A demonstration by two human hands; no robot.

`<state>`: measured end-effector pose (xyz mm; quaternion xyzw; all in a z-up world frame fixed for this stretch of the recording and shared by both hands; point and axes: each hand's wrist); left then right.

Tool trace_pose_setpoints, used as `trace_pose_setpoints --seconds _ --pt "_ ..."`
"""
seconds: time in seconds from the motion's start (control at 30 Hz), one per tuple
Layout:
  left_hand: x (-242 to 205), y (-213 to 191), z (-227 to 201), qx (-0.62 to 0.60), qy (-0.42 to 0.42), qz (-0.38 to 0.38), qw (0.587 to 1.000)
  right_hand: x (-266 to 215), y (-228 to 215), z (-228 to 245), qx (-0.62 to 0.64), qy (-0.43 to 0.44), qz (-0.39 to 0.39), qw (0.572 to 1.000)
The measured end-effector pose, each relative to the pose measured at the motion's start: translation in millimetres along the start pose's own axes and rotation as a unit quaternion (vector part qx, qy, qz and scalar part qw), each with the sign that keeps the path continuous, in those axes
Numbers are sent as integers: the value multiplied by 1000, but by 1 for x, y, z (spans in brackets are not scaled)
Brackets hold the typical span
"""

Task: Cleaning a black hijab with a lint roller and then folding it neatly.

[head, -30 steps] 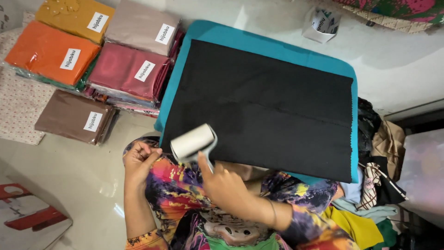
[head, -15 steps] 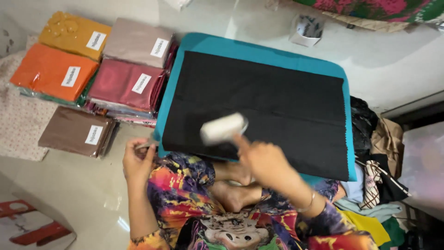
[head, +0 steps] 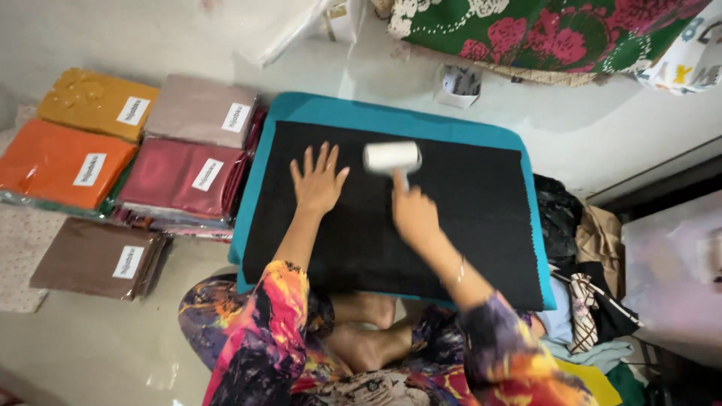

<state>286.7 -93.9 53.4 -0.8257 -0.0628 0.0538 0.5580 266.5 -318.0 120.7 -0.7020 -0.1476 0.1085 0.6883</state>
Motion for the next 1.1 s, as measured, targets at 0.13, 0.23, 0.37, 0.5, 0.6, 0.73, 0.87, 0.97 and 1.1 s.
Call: trace_pose_setpoints --seconds 0.13,0.23,0.37,0.5,0.6,0.73,0.87,0.97,1.1 --pt "-11 5 0 38 -7 -19 999 -76 -22 2 -23 -22 18 999" --pt "-18 9 -1 36 2 -80 996 -81 -18 -14 -72 -22 14 997" --pt "-19 6 1 22 11 -96 995 -4 26 -78 -140 23 -23 990" --pt "-19 5 3 10 6 -74 997 39 61 -164 -90 144 -62 984" --pt "-22 1 0 12 -4 -66 998 -9 52 -179 -77 150 -70 983" --pt "-22 -2 -2 15 -1 -64 998 -106 8 -135 -87 167 -23 982" --pt "-20 0 0 38 -6 -52 998 -133 9 -140 -104 171 4 980" --pt "-18 0 3 39 -5 -36 999 -89 35 -181 -91 172 -15 981" --pt "-15 -1 5 36 -11 -11 999 -3 55 -237 -54 198 -34 978"
Point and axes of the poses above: each hand's wrist, its own x-axis towards the middle knuckle, its own y-axis out of the palm, z = x × y, and after that the axes turned 1 degree about -x, right-handed
